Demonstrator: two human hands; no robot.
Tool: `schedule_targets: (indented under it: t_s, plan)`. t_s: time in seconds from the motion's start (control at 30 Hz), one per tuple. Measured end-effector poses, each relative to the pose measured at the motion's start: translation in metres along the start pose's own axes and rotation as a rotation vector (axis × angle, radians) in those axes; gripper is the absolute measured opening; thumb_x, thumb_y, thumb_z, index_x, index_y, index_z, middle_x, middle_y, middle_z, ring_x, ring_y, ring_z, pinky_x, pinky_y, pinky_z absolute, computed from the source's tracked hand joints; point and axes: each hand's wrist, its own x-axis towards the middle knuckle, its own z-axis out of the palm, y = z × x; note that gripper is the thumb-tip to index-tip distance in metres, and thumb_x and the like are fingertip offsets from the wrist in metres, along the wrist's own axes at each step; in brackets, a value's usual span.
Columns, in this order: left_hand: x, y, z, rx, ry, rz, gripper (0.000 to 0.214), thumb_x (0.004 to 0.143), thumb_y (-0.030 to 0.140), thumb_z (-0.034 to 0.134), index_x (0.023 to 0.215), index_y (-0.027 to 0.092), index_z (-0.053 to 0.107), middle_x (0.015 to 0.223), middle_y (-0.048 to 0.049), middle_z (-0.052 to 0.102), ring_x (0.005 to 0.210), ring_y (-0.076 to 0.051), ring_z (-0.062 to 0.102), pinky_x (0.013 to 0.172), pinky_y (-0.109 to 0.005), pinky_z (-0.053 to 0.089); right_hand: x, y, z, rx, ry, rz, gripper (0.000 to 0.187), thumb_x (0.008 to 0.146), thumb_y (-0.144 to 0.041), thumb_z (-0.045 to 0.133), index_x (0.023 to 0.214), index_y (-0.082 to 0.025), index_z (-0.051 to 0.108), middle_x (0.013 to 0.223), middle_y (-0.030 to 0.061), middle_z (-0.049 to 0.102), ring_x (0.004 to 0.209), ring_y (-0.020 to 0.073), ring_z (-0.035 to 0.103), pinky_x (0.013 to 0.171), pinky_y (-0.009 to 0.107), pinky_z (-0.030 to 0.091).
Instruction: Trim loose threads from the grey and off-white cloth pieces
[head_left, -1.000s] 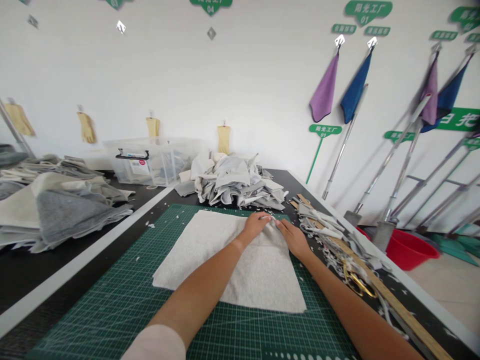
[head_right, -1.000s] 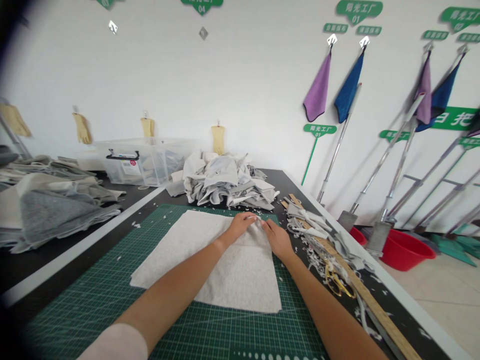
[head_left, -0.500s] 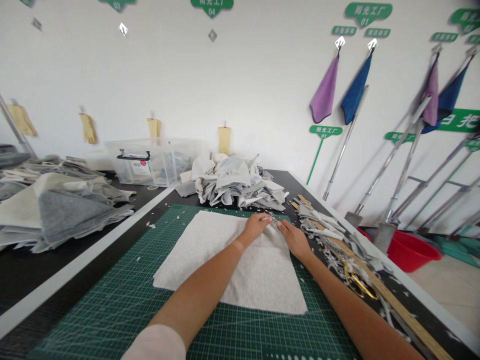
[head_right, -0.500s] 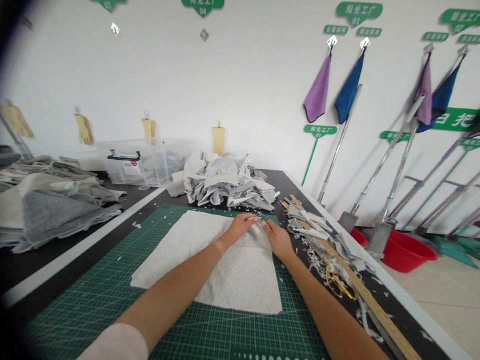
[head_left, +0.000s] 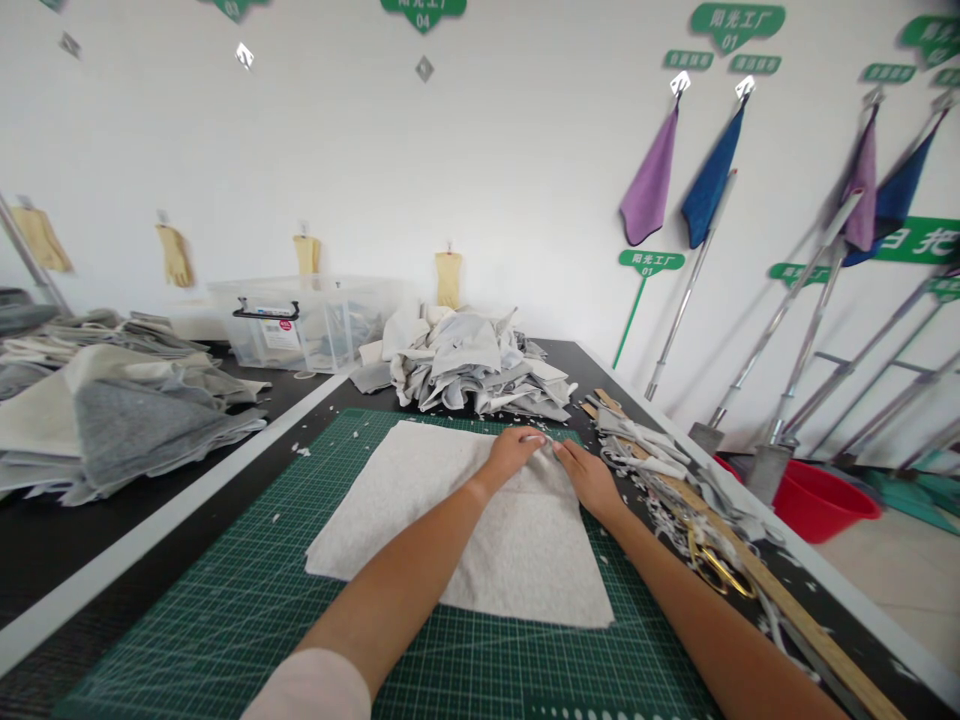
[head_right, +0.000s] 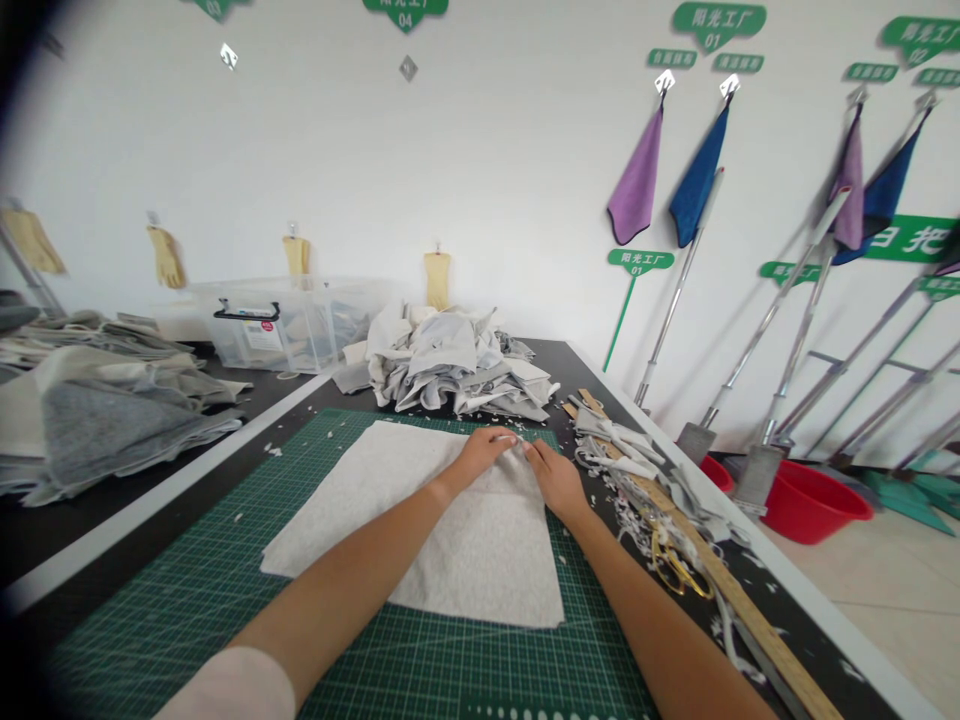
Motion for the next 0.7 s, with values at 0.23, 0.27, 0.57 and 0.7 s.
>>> schedule_targets:
  t_s: [0.23, 0.27, 0.57, 0.7]
  plan:
    - [-0.003, 0.009, -0.002, 0.011, 0.011, -0.022, 0.031, 0.085, 0.04, 0.063, 0.097, 0.016, 0.079, 0.099, -0.007, 0.077, 0.095, -0.022, 0.068, 0.091, -0.031, 0.052, 0.001, 0.003, 0.0, -0.019, -0.008, -0.001, 0.04, 0.101, -0.055, 0.032, 0.078, -0.026, 0.048, 0.069, -0.001, 0.058, 0.068, 0.0193, 0.06, 0.066, 0.026, 0.037]
    - [-0.004, 0.011, -0.003, 0.013, 0.013, -0.027, 0.031, 0.085, 0.04, 0.063, 0.098, 0.015, 0.079, 0.099, -0.0071, 0.077, 0.095, -0.023, 0.068, 0.092, -0.031, 0.052, 0.001, 0.003, 0.0, -0.017, -0.009, -0.002, 0.04, 0.1, -0.056, 0.032, 0.078, -0.026, 0.048, 0.07, -0.0009, 0.058, 0.069, 0.0194, 0.06, 0.066, 0.026, 0.037]
    - [-0.003, 0.009, -0.002, 0.008, -0.014, -0.021, 0.031, 0.085, 0.04, 0.064, 0.098, 0.016, 0.079, 0.1, -0.0066, 0.077, 0.096, -0.022, 0.068, 0.092, -0.03, 0.052, -0.001, -0.004, -0.003, 0.016, -0.02, 0.007, 0.046, 0.1, -0.061, 0.029, 0.078, -0.026, 0.049, 0.073, 0.0004, 0.06, 0.071, 0.02, 0.059, 0.065, 0.027, 0.037]
    - [-0.002, 0.005, -0.001, 0.009, -0.023, -0.008, 0.031, 0.085, 0.04, 0.063, 0.098, 0.017, 0.078, 0.099, -0.006, 0.077, 0.096, -0.022, 0.069, 0.091, -0.03, 0.051, 0.0, -0.004, -0.002, 0.012, -0.02, -0.005, 0.046, 0.101, -0.06, 0.03, 0.077, -0.025, 0.047, 0.071, -0.0007, 0.058, 0.07, 0.0193, 0.058, 0.065, 0.027, 0.036]
